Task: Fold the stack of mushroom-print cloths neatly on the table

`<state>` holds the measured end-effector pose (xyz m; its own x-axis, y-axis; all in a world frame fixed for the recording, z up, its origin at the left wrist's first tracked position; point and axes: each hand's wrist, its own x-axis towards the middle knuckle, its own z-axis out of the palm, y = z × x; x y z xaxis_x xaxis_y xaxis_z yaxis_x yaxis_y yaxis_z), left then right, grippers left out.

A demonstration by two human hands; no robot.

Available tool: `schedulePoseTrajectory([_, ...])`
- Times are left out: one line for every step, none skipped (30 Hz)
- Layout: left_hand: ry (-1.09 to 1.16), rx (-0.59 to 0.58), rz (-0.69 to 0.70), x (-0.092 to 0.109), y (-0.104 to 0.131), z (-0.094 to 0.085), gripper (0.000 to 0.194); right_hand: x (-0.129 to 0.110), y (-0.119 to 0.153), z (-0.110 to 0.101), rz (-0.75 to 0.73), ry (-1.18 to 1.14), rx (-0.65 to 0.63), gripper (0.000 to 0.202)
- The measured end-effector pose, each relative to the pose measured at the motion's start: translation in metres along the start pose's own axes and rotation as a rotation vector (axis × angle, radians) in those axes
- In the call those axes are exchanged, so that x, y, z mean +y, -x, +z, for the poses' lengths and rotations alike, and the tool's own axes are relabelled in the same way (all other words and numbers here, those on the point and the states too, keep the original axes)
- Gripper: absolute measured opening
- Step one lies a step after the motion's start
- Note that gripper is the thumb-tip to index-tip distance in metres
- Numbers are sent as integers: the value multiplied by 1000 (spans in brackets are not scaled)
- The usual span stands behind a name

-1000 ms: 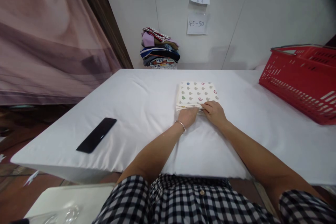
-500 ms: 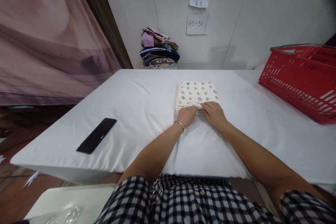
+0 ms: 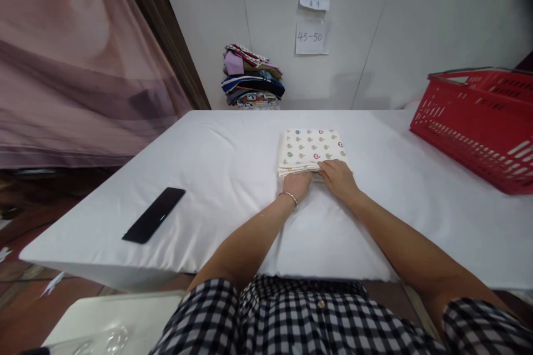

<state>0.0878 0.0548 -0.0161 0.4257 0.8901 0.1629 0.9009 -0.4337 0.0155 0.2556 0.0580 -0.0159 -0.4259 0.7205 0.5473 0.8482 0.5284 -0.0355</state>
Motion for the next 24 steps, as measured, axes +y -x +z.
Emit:
schedulePoseTrajectory([0,-11,-2,0,-1,1,25,0,0,0,2,-1,2,27])
schedulePoseTrajectory([1,-20,0,0,-2,2,25,0,0,0,2,-2,4,28])
schedulePoseTrajectory([3,-25,2,0,-2,3,25,-1,0,-1,2,-2,3,28])
schedulePoseTrajectory([4,-22,7,0,-3,3,26,-1,0,-1,1,0,2,28])
schedulePoseTrajectory([5,-11,14,-1,-2,2,27,-1,0,-1,2,3,0,28])
schedulePoseTrajectory([6,7,20,-1,-2,1,28,-1,0,-2,5,8,-4,28])
schedulePoseTrajectory([7,25,26,-1,-1,0,28,-1,0,-2,8,13,-8,28])
schedulePoseTrajectory([7,40,30,-1,0,-1,29,-1,0,-2,10,17,-13,28])
schedulePoseTrajectory([8,45,33,-2,2,-3,28,0,0,-2,11,19,-18,29])
schedulePoseTrajectory([10,45,35,-2,3,-4,28,0,1,-1,11,19,-25,29])
schedulePoseTrajectory([12,42,35,-3,4,-4,27,0,1,-1,9,18,-34,29])
schedulePoseTrajectory([16,40,33,-3,5,-5,27,0,2,0,6,16,-43,29])
schedulePoseTrajectory([20,39,32,-4,5,-5,26,-1,2,0,4,15,-50,29])
schedulePoseTrajectory([25,42,32,-4,5,-5,26,-1,3,0,2,14,-57,30])
schedulePoseTrajectory([30,44,31,-5,5,-4,26,-2,4,0,1,12,-64,30])
schedulePoseTrajectory([35,45,29,-5,5,-4,26,-3,4,0,0,10,-72,32])
schedulePoseTrajectory([40,42,24,-5,5,-4,26,-4,5,-1,-1,9,-80,34])
schedulePoseTrajectory([44,37,18,-5,5,-4,25,-4,5,-1,-2,9,-90,36])
schedulePoseTrajectory([46,34,13,-5,5,-5,25,-5,6,-2,-3,11,-100,38])
schedulePoseTrajectory([46,35,12,-5,6,-5,25,-6,6,-2,-4,16,-111,40])
schedulePoseTrajectory([45,37,14,-5,6,-5,25,-7,5,-2,-2,24,-118,41])
schedulePoseTrajectory([43,41,17,-4,6,-6,26,-7,5,-2,4,34,-122,40])
schedulePoseTrajectory([42,43,21,-4,6,-6,27,-7,5,-2,11,46,-123,39])
schedulePoseTrajectory([44,44,24,-4,6,-7,29,-8,4,-1,20,60,-124,37])
